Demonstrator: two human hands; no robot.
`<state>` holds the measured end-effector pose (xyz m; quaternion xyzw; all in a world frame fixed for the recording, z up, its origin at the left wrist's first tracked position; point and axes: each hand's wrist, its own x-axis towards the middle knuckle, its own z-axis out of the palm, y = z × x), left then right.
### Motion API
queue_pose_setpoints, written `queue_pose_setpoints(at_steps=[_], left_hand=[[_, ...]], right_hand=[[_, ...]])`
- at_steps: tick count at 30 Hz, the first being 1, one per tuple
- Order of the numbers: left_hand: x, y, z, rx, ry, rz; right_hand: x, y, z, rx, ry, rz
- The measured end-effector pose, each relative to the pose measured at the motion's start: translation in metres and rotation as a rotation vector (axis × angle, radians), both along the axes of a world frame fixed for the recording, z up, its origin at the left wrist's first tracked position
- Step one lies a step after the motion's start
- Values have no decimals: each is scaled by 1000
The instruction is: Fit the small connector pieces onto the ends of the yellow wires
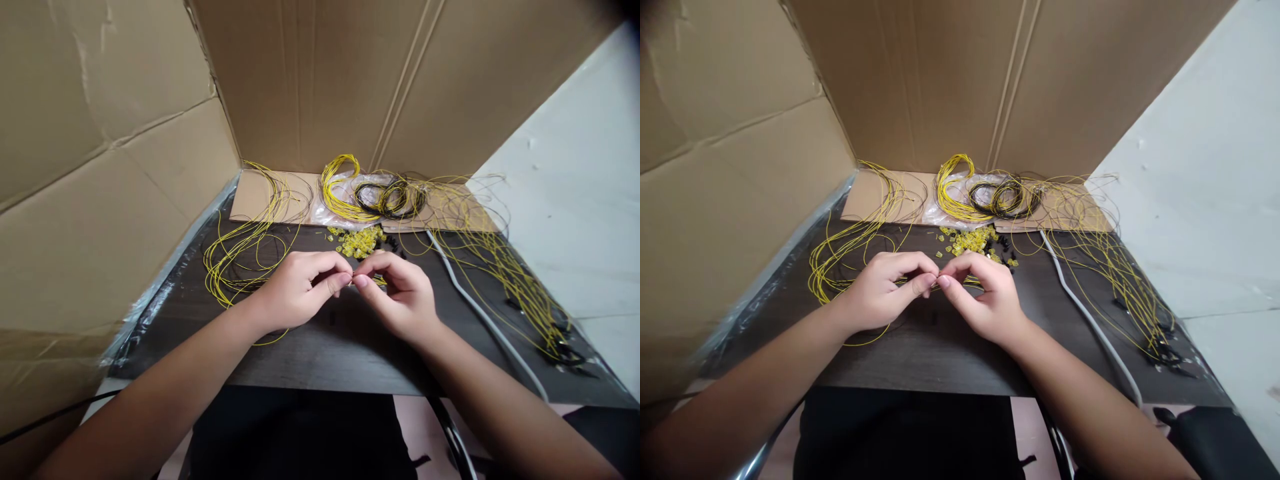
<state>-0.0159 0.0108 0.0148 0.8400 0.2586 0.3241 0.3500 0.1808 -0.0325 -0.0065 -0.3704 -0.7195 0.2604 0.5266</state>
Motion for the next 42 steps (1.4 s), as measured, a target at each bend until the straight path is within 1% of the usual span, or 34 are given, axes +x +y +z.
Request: queue_pose_setpoints(at_steps=[8, 11, 14, 19, 22, 27, 29, 34, 36, 42], left_hand=[[1, 1, -2, 10, 17, 25], [0, 0, -2, 9, 16, 25], [0, 0, -1, 4, 14, 23], [0, 0, -2, 50, 19, 35], [0, 0, -3, 48, 15, 31], [0, 0, -1, -22, -1, 25], [1, 0, 0, -53, -4, 21], [0, 0, 1, -134, -30, 8], [0, 0, 2, -157, -38, -1], [0, 0, 3, -172, -16, -16]], right_hand=[[1, 2, 4, 127, -101, -51], [2, 2, 4, 116, -107, -49], [3, 2, 3, 71, -79, -34], [3, 3, 2, 21, -53, -35], [2, 3, 2, 26, -57, -43], [2, 1, 3, 69, -80, -46], [3, 1, 2, 47, -58, -33], [4, 1, 1, -100, 78, -43], [3, 2, 0, -122, 103, -43], [2, 2, -1, -139, 95, 16]])
